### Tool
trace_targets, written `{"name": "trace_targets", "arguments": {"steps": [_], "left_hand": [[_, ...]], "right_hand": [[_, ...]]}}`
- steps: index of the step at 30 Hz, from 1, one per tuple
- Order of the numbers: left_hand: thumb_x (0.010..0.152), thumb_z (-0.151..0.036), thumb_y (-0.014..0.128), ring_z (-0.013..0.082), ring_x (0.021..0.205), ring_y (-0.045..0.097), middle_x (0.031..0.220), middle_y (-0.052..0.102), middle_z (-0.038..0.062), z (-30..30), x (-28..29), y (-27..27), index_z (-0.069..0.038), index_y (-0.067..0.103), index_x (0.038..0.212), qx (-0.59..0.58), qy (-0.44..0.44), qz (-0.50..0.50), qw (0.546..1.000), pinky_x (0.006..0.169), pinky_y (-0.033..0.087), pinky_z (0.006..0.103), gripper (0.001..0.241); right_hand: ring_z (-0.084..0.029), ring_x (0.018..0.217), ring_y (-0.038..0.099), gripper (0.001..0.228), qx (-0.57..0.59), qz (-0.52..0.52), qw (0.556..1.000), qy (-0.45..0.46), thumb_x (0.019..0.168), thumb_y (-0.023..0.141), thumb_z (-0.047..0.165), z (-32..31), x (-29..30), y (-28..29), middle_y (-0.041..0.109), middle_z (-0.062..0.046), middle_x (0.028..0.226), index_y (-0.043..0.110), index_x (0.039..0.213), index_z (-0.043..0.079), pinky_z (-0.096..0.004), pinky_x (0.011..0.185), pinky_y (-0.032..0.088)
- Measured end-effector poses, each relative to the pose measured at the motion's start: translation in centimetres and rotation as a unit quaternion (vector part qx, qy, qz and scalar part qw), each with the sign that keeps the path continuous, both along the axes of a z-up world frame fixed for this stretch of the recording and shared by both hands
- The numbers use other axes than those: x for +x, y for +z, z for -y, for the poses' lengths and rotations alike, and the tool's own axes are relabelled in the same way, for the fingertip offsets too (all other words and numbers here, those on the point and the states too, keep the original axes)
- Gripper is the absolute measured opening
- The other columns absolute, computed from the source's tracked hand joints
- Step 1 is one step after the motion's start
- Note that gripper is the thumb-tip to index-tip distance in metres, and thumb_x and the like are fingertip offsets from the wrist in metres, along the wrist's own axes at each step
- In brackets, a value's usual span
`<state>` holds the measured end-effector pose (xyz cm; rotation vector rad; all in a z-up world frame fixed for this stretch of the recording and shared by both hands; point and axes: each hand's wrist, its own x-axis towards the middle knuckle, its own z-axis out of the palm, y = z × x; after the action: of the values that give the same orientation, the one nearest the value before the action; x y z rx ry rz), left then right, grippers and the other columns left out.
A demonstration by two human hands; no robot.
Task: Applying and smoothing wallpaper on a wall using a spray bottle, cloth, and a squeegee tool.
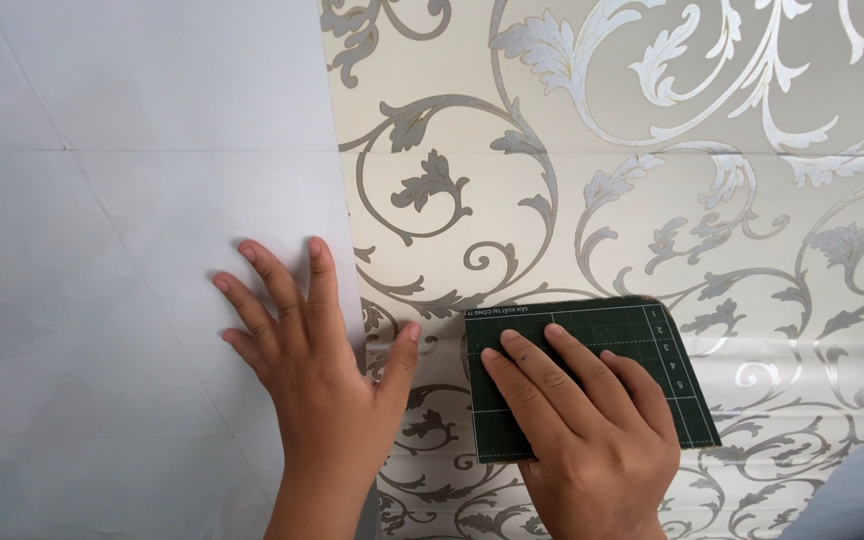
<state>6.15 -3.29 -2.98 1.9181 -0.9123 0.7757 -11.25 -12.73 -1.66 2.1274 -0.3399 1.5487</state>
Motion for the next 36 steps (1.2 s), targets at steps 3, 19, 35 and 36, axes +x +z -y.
{"name": "trace_targets", "arguments": {"steps": [3,19,35,36], "left_hand": [[0.1,-0.058,0.068,0.0589,0.164,-0.014,0.181,-0.01,0.024,-0.2,-0.7,0.3,-0.014,0.016,0.176,-0.004,-0.022,-0.016,1.0,0.119,0.01,0.0862,0.102],[0.102,-0.06,0.066,0.0567,0.165,-0.011,0.182,-0.007,0.022,0.2,-0.9,-0.4,-0.011,0.011,0.177,0.014,0.01,0.0,1.0,0.121,0.012,0.0852,0.105],[0.1,-0.059,0.067,0.0553,0.165,-0.012,0.183,-0.008,0.018,-0.2,-0.6,-0.6,-0.013,0.01,0.177,0.032,0.009,-0.002,0.999,0.12,0.013,0.0833,0.106],[0.1,-0.06,0.066,0.0557,0.164,-0.013,0.183,-0.009,0.018,-0.2,-0.5,-0.5,-0.014,0.009,0.177,0.04,0.006,-0.007,0.999,0.12,0.012,0.0833,0.106]], "right_hand": [[-0.023,0.119,0.077,0.042,0.015,-0.005,1.0,-0.004,0.107,0.048,0.007,0.1,-0.9,0.7,0.082,0.003,0.126,0.085,0.118,0.023,-0.038,0.095,0.047],[-0.023,0.117,0.078,0.041,-0.016,-0.01,1.0,-0.022,0.107,0.046,0.01,-0.6,-0.3,-0.5,0.083,0.006,0.122,0.083,0.112,0.027,-0.046,0.099,0.041],[-0.023,0.117,0.082,0.029,0.016,0.048,0.997,-0.066,0.107,0.072,0.006,0.8,-1.0,-0.4,0.086,0.007,0.121,0.086,0.118,0.028,-0.042,0.118,0.02],[-0.024,0.12,0.084,0.029,0.033,0.066,0.993,-0.094,0.107,0.079,0.003,1.7,-1.7,-0.1,0.088,0.007,0.123,0.088,0.121,0.027,-0.041,0.122,0.018]]}}
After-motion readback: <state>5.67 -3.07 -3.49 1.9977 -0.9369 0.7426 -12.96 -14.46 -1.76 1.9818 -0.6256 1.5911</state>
